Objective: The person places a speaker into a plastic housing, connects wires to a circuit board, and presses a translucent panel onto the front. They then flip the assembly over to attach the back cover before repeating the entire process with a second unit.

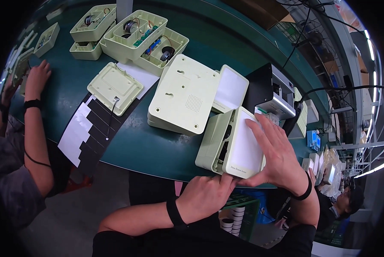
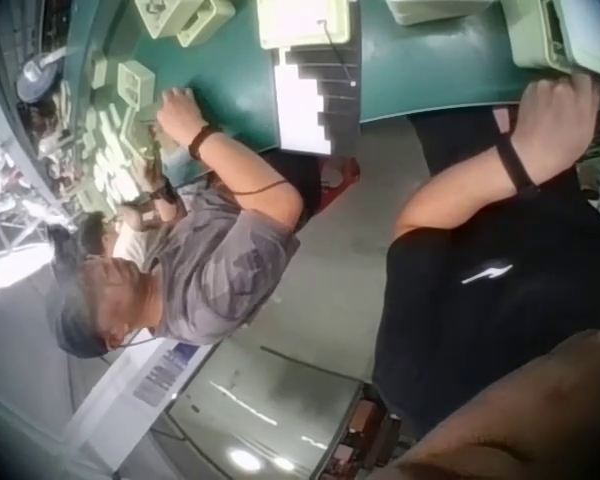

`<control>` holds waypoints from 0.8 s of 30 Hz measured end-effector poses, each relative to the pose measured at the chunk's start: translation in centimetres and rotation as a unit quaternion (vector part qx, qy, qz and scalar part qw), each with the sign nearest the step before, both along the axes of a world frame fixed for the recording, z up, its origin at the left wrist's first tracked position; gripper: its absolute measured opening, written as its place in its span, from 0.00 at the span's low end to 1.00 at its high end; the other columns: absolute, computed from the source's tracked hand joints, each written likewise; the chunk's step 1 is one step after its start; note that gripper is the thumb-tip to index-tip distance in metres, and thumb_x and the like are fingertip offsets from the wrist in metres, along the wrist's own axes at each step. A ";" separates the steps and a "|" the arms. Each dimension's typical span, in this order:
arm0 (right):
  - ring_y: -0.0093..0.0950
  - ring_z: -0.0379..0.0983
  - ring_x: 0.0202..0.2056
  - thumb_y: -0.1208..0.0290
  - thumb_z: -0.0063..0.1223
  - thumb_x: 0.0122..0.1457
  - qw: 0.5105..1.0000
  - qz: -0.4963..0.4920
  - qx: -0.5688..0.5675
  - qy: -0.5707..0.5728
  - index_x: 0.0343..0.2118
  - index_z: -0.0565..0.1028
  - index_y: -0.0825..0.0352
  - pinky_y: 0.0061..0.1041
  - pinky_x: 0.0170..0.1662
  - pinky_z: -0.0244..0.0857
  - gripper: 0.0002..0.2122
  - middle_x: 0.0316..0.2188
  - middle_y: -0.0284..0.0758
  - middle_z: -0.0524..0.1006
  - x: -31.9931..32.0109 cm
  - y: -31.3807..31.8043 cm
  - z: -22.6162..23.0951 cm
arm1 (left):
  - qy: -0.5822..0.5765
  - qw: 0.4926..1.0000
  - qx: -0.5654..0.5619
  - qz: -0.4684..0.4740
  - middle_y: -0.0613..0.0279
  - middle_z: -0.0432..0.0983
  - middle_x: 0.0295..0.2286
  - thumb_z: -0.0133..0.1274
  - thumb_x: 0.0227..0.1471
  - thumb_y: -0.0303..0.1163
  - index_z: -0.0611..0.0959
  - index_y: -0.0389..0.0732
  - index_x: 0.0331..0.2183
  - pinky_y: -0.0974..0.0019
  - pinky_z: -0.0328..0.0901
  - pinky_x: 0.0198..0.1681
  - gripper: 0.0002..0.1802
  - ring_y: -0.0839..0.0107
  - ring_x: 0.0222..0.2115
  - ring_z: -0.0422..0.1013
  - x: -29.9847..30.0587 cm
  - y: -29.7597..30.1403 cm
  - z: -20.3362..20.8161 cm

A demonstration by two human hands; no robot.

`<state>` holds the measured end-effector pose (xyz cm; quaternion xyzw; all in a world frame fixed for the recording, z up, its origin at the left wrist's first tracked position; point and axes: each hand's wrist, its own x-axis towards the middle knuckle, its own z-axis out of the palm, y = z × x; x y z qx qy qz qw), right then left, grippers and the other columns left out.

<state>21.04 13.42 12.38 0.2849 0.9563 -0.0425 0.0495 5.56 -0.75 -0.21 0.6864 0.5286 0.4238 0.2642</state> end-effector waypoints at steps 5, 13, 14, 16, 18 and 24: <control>0.57 0.64 0.66 0.43 0.81 0.28 0.999 -0.014 -0.034 0.004 0.70 0.63 0.67 0.51 0.68 0.58 0.62 0.68 0.57 0.64 -0.2 0.2 0.3 | 0.004 1.000 0.012 -0.012 0.55 0.76 0.17 0.57 0.63 0.33 0.74 0.31 0.40 0.57 0.72 0.18 0.14 0.57 0.16 0.78 0.1 0.0 -0.3; 0.56 0.64 0.66 0.44 0.82 0.27 1.000 -0.004 -0.003 -0.008 0.69 0.63 0.68 0.51 0.68 0.58 0.62 0.67 0.57 0.64 -0.4 0.1 0.2 | 0.004 1.000 0.019 -0.014 0.53 0.77 0.18 0.57 0.62 0.33 0.74 0.32 0.40 0.58 0.73 0.19 0.14 0.56 0.17 0.78 0.1 0.2 -0.3; 0.56 0.65 0.66 0.44 0.82 0.27 1.000 -0.004 0.004 -0.011 0.69 0.63 0.68 0.51 0.68 0.58 0.63 0.67 0.57 0.64 -0.4 0.1 0.1 | 0.005 1.000 0.024 -0.012 0.53 0.78 0.19 0.56 0.62 0.32 0.74 0.32 0.41 0.58 0.73 0.19 0.14 0.56 0.17 0.79 0.1 0.2 -0.3; 0.56 0.65 0.66 0.43 0.82 0.26 1.000 -0.004 0.016 -0.017 0.70 0.63 0.68 0.51 0.68 0.59 0.63 0.66 0.57 0.65 -0.5 0.0 -0.2 | 0.012 1.000 0.019 -0.017 0.52 0.78 0.20 0.56 0.63 0.32 0.74 0.31 0.41 0.59 0.73 0.19 0.14 0.57 0.18 0.79 0.1 0.1 -0.4; 0.56 0.65 0.66 0.43 0.82 0.26 1.000 -0.003 0.020 -0.017 0.70 0.63 0.68 0.51 0.68 0.58 0.64 0.66 0.57 0.65 -0.4 -0.1 -0.4 | 0.027 0.999 0.010 -0.028 0.51 0.79 0.21 0.56 0.63 0.32 0.74 0.31 0.42 0.60 0.74 0.21 0.14 0.58 0.21 0.80 -0.1 0.0 -0.5; 0.56 0.62 0.67 0.39 0.80 0.27 0.999 -0.007 0.015 -0.030 0.72 0.61 0.68 0.52 0.69 0.56 0.66 0.67 0.57 0.63 -0.5 -0.8 -0.4 | 0.097 0.994 0.029 -0.029 0.57 0.80 0.25 0.57 0.63 0.34 0.74 0.27 0.51 0.64 0.74 0.25 0.22 0.63 0.24 0.80 -1.5 -1.8 1.5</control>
